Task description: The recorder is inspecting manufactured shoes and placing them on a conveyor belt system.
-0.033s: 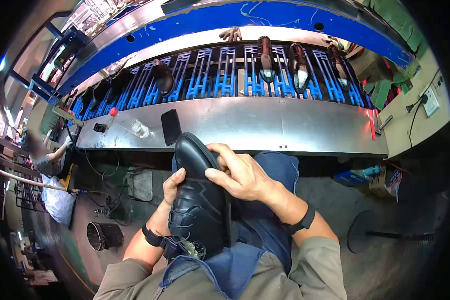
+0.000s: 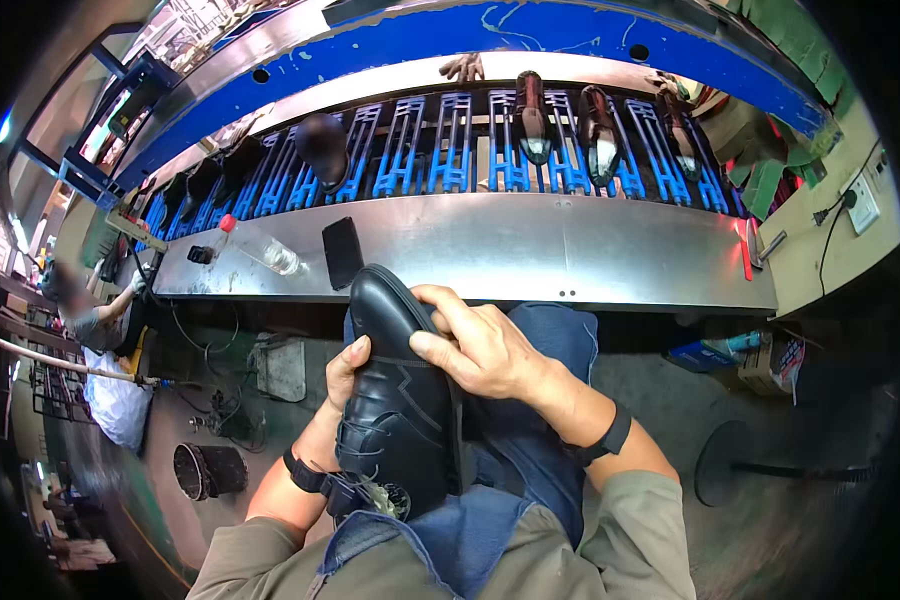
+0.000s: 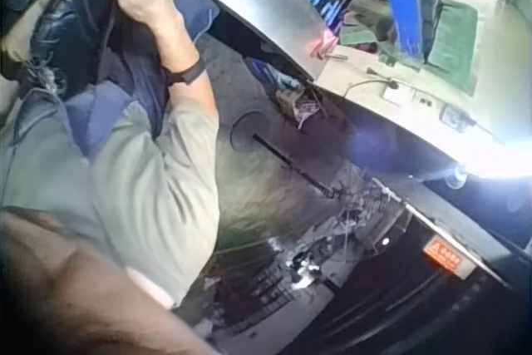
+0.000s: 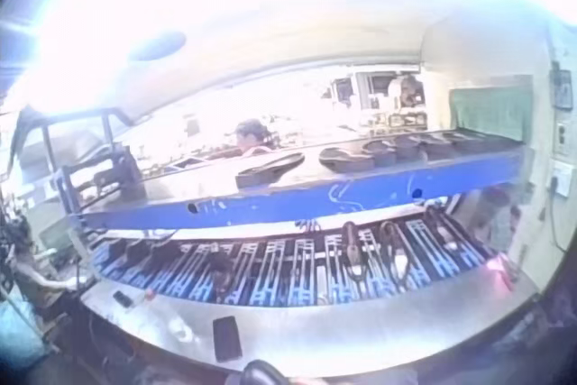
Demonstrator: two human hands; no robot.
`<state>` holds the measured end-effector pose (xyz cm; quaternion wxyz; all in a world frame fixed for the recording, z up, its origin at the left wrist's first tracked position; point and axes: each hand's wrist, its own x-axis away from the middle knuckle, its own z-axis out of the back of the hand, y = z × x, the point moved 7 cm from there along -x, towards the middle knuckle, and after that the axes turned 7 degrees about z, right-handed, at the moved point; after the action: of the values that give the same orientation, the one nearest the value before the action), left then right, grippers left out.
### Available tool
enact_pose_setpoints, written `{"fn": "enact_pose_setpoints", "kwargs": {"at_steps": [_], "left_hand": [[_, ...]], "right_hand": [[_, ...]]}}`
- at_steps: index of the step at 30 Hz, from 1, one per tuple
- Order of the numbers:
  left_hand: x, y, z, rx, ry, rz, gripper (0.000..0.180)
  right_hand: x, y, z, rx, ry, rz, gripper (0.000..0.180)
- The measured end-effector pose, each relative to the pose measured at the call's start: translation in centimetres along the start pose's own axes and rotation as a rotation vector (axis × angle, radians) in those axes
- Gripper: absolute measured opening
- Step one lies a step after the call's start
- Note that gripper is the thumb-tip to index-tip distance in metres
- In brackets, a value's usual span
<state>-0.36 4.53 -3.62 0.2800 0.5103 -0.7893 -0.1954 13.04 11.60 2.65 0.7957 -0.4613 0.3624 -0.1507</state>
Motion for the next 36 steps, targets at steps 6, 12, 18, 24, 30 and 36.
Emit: {"fn": "enact_pose_setpoints", "kwargs": {"at_steps": [6, 12, 18, 24, 30, 36], "left_hand": [[0.5, -1.0, 0.1, 0.059, 0.009, 0.080, 0.075], [1.5, -2.6, 1.9, 0.163, 0.116, 0.083, 0.073], [1.3, -1.8, 3.0, 0.218, 0.175, 0.051, 0.064], [0.2, -1.5, 3.1, 0.180, 0.181, 0.033, 0.057], [-2.1, -0.4, 2.3, -0.020, 0.229, 0.105, 0.050], [-2.6, 2.3, -1.3, 0.246, -0.173, 0.177, 0.046]], "right_hand": [[-0.2, -0.3, 0.3, -0.061, 0.011, 0.129, 0.048], [1.9, -3.1, -2.6, 0.379, 0.034, 0.080, 0.060], [10.8, -1.7, -6.3, 0.258, 0.068, -0.009, 0.081], [15.7, 3.4, -6.5, 0.437, -0.046, -0.061, 0.076], [12.9, -0.3, -5.1, 0.614, 0.184, -0.032, 0.086], [4.9, -7.7, -3.3, 0.605, 0.155, 0.672, 0.070]]}}
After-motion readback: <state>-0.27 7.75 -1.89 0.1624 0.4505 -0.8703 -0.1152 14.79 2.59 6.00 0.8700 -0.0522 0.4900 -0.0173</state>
